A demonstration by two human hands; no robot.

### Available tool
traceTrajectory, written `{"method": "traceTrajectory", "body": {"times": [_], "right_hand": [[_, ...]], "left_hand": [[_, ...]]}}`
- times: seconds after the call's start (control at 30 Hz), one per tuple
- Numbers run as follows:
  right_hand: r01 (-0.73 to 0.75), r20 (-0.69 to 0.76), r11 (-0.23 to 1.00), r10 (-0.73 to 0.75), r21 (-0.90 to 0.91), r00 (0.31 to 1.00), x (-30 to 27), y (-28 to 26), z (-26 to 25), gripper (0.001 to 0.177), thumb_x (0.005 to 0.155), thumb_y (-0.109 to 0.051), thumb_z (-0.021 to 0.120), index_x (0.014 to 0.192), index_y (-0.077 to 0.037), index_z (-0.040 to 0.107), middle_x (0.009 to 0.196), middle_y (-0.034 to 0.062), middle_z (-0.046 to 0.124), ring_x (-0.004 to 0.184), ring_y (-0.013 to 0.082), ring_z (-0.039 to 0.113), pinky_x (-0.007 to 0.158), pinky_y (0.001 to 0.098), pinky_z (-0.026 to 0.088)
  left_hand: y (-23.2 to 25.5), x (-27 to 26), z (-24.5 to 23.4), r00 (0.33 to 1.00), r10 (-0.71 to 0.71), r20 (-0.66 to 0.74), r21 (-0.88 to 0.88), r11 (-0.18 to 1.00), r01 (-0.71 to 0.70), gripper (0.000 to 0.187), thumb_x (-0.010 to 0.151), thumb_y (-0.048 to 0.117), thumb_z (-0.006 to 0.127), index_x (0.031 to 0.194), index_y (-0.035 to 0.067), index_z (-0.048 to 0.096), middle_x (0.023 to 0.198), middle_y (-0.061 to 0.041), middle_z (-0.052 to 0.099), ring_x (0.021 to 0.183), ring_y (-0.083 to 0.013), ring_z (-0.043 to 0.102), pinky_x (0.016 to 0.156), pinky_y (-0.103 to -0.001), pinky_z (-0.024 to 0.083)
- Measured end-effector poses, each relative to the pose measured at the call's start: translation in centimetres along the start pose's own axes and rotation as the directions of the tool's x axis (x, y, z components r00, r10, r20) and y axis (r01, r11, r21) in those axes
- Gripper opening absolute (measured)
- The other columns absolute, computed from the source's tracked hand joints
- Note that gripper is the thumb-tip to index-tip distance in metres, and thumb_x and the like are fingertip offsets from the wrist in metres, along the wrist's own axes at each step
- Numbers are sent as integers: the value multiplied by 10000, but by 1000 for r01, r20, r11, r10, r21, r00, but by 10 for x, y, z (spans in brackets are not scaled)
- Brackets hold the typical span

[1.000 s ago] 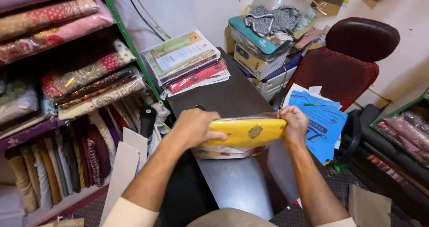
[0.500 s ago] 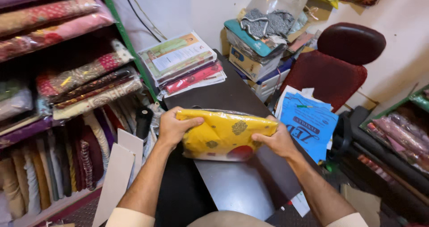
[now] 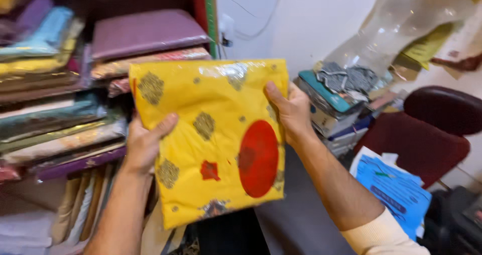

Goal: The person picks up several packaged garments one by one from a table and places them onto shelves.

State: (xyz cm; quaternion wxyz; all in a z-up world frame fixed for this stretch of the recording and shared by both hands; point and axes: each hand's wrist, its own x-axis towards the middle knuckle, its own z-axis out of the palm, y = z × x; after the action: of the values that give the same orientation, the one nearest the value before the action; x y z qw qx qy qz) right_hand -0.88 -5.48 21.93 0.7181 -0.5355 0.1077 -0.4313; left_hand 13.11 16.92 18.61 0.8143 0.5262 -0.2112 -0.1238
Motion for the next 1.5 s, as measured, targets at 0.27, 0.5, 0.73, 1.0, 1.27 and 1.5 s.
{"method": "traceTrajectory", "body": {"times": [0.27,0.5,0.73,1.0,1.27,1.5], "right_hand": [[-464,508,885,413,-30,756,37,24,39,556,834,-151,770,1352,-45,598,1119,260,732,900,382,754,750,536,624],[-574,458,796,445,191,770,110,20,90,291,933,-91,678,1098,140,619,898,336,713,635,399,744,479,468,636],[-354,261,890,283,288,923,110,-19,179,989,782,-356,851,1582,-73,343,1673,237,96,1530,521,196,1195,705,227],[656,611,24,-340,-755,715,159,69,162,403,948,-369,762,1330,-326,639,1464,45,531,1425,382,409,1112,623,399],[810,743,2,-397,-587,539,135,85,109,626,915,-249,795,1475,-138,539,1558,218,434,1444,503,362,1157,598,374],[673,688,149,205,-725,696,121,134,-23,621,879,-317,710,1461,-218,518,1582,189,410,1398,463,479,1060,595,490]], "left_hand": [[50,144,-63,991,-80,-106,-180,982,60,399,847,236,845,1210,114,736,1130,-48,774,994,-199,782,906,-347,625],[54,262,-108,1000,17,25,-413,911,-6,463,873,321,759,1251,56,725,1231,-158,752,1135,-349,751,1045,-481,595],[121,109,-53,982,173,-76,-137,974,-182,778,903,544,624,1521,114,426,1663,-180,219,1465,-617,2,1228,-675,243],[65,153,-64,731,587,349,920,-66,-386,461,1031,79,606,1490,84,566,1547,-217,457,1446,-483,346,1071,-613,479],[6,137,-59,410,783,469,881,-383,-276,463,983,131,597,1433,27,617,1485,-273,512,1399,-482,422,1123,-565,359],[-125,106,-24,530,598,601,788,-331,-520,829,730,269,788,1483,41,527,1576,-302,410,1443,-487,406,1184,-597,304]]}}
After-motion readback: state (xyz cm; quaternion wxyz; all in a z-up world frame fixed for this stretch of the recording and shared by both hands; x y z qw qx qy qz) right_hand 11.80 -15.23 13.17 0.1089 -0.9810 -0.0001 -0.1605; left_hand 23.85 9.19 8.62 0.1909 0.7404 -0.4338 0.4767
